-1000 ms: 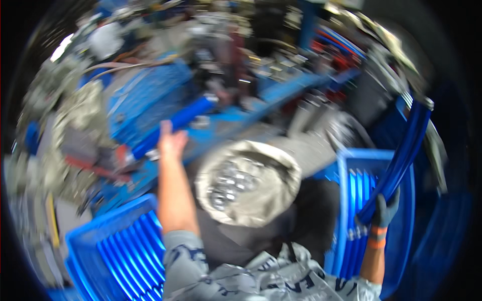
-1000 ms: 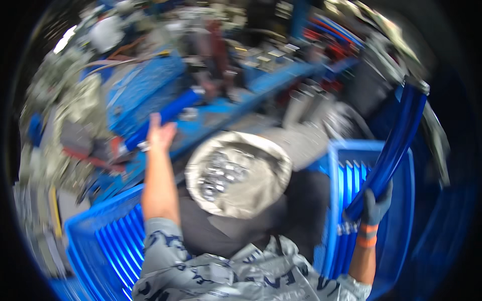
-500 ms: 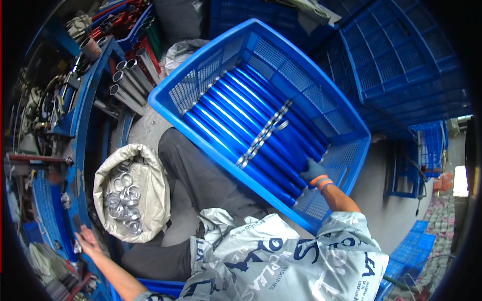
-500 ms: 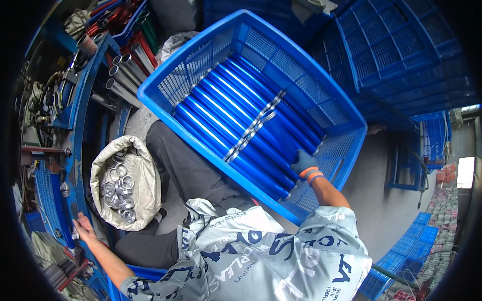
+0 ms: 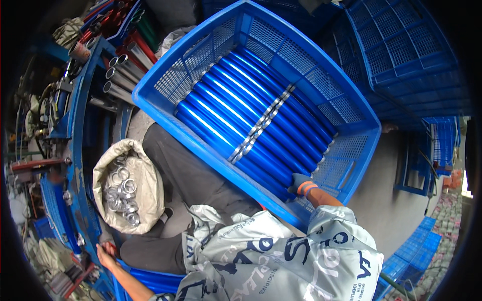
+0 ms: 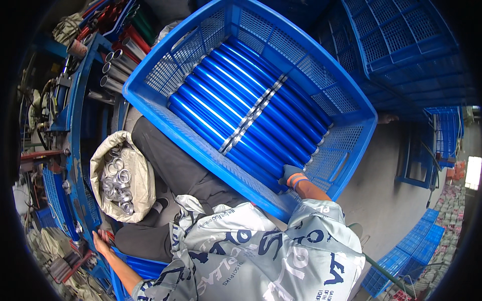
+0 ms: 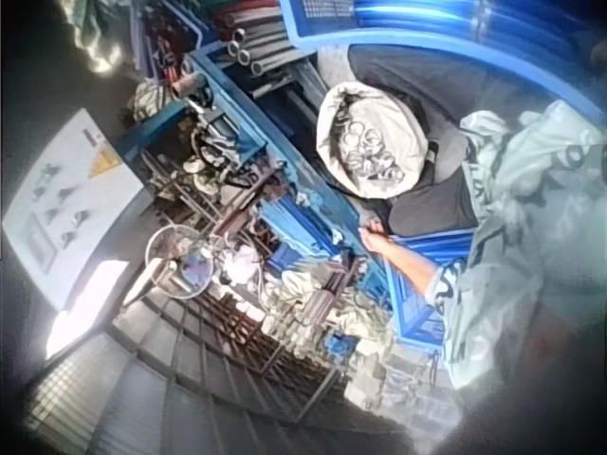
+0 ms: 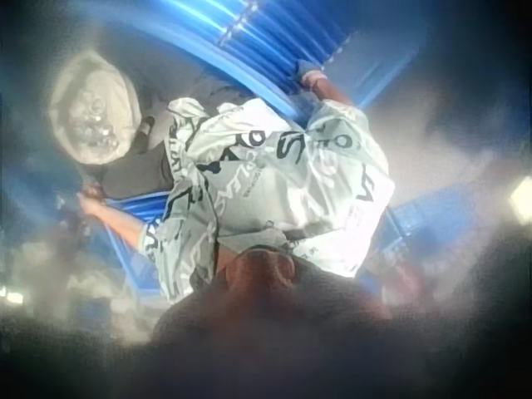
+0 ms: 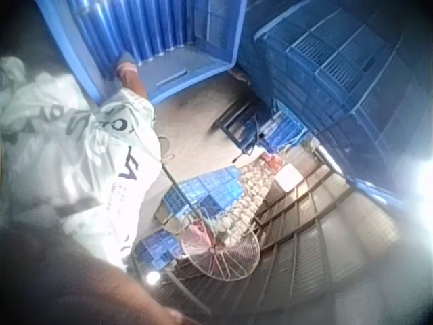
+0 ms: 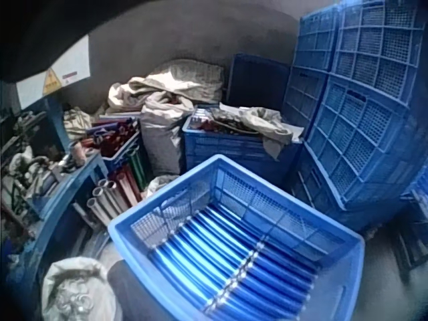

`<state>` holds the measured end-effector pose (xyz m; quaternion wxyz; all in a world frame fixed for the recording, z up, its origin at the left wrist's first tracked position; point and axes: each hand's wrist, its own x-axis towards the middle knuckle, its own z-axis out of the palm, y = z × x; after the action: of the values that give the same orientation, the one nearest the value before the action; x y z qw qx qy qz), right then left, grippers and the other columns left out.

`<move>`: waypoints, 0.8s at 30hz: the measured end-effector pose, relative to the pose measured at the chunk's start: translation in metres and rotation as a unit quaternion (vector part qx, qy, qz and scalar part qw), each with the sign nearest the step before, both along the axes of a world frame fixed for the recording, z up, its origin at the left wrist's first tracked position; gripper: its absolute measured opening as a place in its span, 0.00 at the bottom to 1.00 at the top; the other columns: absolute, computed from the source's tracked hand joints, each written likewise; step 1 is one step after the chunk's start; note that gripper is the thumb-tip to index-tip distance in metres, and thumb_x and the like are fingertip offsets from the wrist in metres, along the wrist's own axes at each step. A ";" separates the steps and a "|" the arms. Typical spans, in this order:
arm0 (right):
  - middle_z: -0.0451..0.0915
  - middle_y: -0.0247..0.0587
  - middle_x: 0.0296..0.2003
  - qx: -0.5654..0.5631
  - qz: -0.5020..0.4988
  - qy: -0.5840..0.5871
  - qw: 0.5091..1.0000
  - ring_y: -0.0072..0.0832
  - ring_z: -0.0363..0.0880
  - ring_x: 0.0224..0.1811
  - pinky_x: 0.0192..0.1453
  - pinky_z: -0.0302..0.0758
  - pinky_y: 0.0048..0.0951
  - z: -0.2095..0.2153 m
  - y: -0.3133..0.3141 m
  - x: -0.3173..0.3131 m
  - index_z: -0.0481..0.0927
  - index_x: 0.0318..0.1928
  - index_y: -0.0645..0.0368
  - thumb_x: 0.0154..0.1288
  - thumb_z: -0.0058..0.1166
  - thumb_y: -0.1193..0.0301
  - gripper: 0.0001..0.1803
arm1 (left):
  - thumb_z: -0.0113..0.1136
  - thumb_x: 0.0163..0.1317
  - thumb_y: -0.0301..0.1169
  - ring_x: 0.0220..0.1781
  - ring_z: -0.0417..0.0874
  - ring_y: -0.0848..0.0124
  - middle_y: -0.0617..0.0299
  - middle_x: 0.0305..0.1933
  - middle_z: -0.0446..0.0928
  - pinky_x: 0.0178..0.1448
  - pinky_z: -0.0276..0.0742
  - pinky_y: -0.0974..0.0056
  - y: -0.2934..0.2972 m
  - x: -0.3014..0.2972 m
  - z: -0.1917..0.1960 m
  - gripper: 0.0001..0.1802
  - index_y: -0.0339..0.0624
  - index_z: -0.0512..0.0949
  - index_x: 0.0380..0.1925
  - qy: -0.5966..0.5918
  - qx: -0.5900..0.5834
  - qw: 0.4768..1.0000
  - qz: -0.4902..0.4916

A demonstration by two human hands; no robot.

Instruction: Assembling metal rings onto the ends of blue pipes.

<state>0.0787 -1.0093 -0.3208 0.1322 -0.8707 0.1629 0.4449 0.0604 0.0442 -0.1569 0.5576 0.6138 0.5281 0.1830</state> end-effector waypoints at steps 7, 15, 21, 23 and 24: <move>0.92 0.62 0.65 -0.013 0.122 0.120 0.985 0.56 0.90 0.71 0.77 0.84 0.50 -0.033 0.021 0.039 0.86 0.75 0.60 0.48 0.87 0.30 0.63 | 0.70 0.87 0.43 0.62 0.96 0.61 0.48 0.65 0.92 0.61 0.90 0.63 -0.036 -0.041 -0.044 0.27 0.36 0.82 0.74 -0.038 0.080 0.995 -0.055; 0.96 0.46 0.57 0.322 -0.060 -0.470 0.820 0.27 0.93 0.59 0.66 0.89 0.34 0.139 0.232 0.354 0.88 0.72 0.66 0.80 0.76 0.62 0.28 | 0.74 0.84 0.37 0.59 0.93 0.64 0.47 0.59 0.92 0.68 0.87 0.59 -0.093 -0.019 -0.050 0.24 0.29 0.84 0.69 0.012 0.286 0.955 -0.075; 0.96 0.50 0.58 0.518 0.156 -0.194 0.818 0.37 0.94 0.62 0.72 0.85 0.37 0.253 0.620 0.315 0.92 0.68 0.59 0.83 0.70 0.59 0.23 | 0.72 0.83 0.31 0.59 0.94 0.62 0.50 0.62 0.92 0.67 0.88 0.57 -0.111 -0.073 -0.003 0.20 0.31 0.85 0.67 0.010 0.347 0.938 -0.022; 0.95 0.53 0.61 0.436 0.338 -0.241 0.799 0.46 0.94 0.63 0.71 0.86 0.44 0.163 0.706 0.307 0.93 0.67 0.54 0.82 0.70 0.54 0.24 | 0.71 0.84 0.29 0.59 0.93 0.63 0.50 0.66 0.89 0.67 0.88 0.58 -0.098 -0.121 0.001 0.20 0.31 0.84 0.69 -0.009 0.371 0.928 0.029; 0.94 0.55 0.62 0.356 0.404 -0.233 0.810 0.50 0.94 0.64 0.70 0.87 0.46 0.131 0.749 0.295 0.94 0.66 0.53 0.81 0.70 0.52 0.24 | 0.70 0.84 0.28 0.59 0.93 0.64 0.50 0.67 0.88 0.67 0.88 0.59 -0.085 -0.176 0.000 0.21 0.31 0.83 0.70 0.018 0.397 0.916 0.058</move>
<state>0.3740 -0.2604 -0.1899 0.2753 -0.8276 -0.4090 0.2684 -0.1153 -0.0412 -0.1564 0.2470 0.7563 0.4569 0.3979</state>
